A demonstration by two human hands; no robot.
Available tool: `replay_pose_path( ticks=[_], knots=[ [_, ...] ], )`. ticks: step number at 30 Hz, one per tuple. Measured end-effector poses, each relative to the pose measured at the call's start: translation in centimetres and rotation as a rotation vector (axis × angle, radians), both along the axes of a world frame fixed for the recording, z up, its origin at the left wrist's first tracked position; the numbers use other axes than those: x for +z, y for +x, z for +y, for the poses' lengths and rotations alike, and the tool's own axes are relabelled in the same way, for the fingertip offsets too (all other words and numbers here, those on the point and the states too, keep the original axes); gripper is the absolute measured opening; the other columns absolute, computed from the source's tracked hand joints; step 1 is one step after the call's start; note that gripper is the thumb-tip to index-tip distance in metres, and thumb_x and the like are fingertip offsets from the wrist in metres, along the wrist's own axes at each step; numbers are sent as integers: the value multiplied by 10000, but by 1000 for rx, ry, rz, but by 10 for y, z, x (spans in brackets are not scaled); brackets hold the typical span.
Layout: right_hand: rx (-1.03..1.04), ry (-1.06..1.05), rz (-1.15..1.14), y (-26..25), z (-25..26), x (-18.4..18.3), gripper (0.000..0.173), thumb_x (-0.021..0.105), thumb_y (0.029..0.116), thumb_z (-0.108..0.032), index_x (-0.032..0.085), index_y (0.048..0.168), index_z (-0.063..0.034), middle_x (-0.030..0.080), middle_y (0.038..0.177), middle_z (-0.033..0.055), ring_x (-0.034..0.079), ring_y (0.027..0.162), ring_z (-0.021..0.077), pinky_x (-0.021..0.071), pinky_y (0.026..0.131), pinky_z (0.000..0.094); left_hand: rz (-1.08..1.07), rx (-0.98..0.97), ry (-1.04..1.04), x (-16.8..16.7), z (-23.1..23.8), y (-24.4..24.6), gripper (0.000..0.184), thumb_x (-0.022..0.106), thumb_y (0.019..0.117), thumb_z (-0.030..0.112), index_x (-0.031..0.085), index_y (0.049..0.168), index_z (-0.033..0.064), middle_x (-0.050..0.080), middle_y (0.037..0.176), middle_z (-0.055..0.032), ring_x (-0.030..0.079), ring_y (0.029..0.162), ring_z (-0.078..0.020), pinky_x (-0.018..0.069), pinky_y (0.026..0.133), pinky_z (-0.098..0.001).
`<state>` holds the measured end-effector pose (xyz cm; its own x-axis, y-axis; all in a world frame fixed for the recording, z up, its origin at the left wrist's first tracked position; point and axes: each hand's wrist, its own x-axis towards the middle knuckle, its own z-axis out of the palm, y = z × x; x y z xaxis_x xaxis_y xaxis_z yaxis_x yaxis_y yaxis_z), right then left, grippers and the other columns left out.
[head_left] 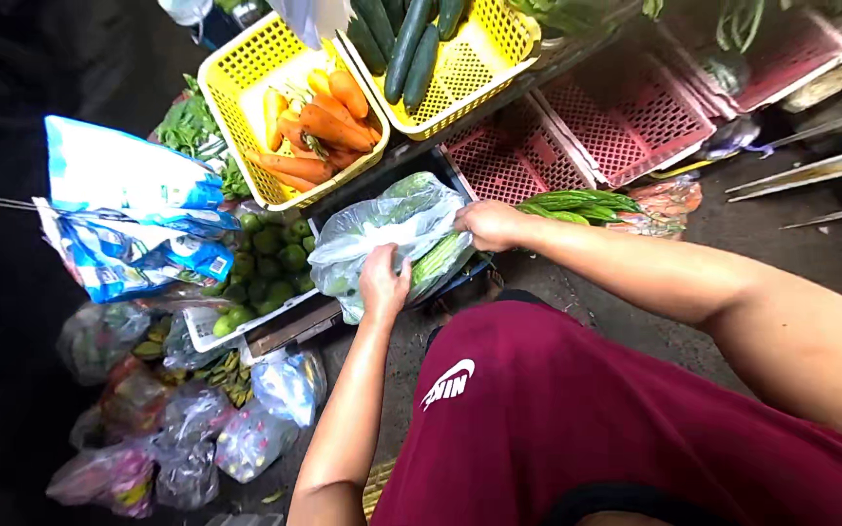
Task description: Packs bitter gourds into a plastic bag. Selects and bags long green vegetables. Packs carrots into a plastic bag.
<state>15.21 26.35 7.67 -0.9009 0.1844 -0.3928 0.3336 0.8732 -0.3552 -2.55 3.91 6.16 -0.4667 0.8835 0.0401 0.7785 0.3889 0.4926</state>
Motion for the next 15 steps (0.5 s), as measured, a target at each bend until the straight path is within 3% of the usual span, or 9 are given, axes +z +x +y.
replay_pose_path(
  ticks=[1, 3, 4, 5, 6, 8, 9, 13, 15],
  knots=[
    [-26, 2, 35, 9, -5, -2, 183, 717, 814, -91, 756, 989, -127, 706, 1091, 70, 654, 1116, 296, 534, 963, 557, 87, 35, 34, 9, -3, -5, 413, 723, 915, 313, 681, 1263, 95, 680, 1237, -136, 647, 1160, -318, 540, 979, -535],
    [-89, -1, 107, 23, -14, -11, 158, 741, 779, -79, 756, 927, -133, 704, 1034, 58, 668, 1064, 282, 560, 917, 552, 158, 74, -42, 19, -5, -27, 742, 767, 855, 429, 521, 1486, 125, 475, 1536, -181, 422, 1437, -396, 347, 1154, -633],
    [-120, -18, 131, 26, -17, -15, 149, 747, 772, -81, 753, 913, -131, 696, 1017, 60, 670, 1037, 278, 565, 895, 549, 157, 68, -95, 12, -4, -43, 883, 761, 841, 519, 424, 1559, 131, 375, 1620, -173, 309, 1516, -392, 237, 1208, -653],
    [-157, -43, 139, 28, -19, -16, 148, 747, 784, -87, 755, 927, -127, 690, 1023, 66, 670, 1026, 276, 565, 888, 550, 118, 49, -137, 2, -2, -59, 912, 736, 862, 584, 401, 1575, 124, 371, 1628, -168, 301, 1524, -383, 214, 1216, -660],
    [-203, -75, 151, 29, -20, -17, 137, 743, 807, -102, 759, 942, -121, 688, 1030, 74, 671, 1014, 277, 564, 880, 556, 48, 26, -150, -10, 1, -73, 787, 706, 910, 566, 488, 1523, 123, 460, 1569, -163, 397, 1471, -368, 288, 1197, -642],
    [-285, -104, 202, 31, -20, -25, 105, 745, 816, -148, 758, 917, -124, 689, 1006, 70, 675, 977, 271, 565, 849, 564, -55, 18, -119, -29, 7, -90, 363, 611, 1019, 360, 708, 1270, 115, 634, 1378, -132, 564, 1322, -323, 439, 1124, -574],
    [-318, -116, 207, 29, -20, -28, 106, 745, 821, -164, 761, 918, -123, 690, 1006, 68, 674, 977, 269, 561, 854, 564, -57, 52, -99, -33, 9, -93, 278, 569, 1039, 276, 746, 1162, 102, 696, 1254, -125, 623, 1232, -311, 479, 1080, -551],
    [-403, -194, 245, 31, -20, -39, 127, 748, 841, -221, 750, 895, -106, 683, 985, 80, 667, 965, 273, 549, 852, 562, -119, 204, -177, -30, 16, -89, 331, 497, 1076, 328, 669, 1223, 86, 729, 999, -142, 708, 960, -324, 553, 889, -584],
    [-437, -244, 282, 31, -21, -47, 120, 746, 859, -215, 730, 863, -95, 677, 969, 86, 665, 950, 271, 551, 847, 547, -239, 253, -188, -23, 18, -92, 356, 534, 1063, 381, 674, 1177, 74, 714, 931, -147, 700, 883, -318, 556, 833, -586]
  ],
)
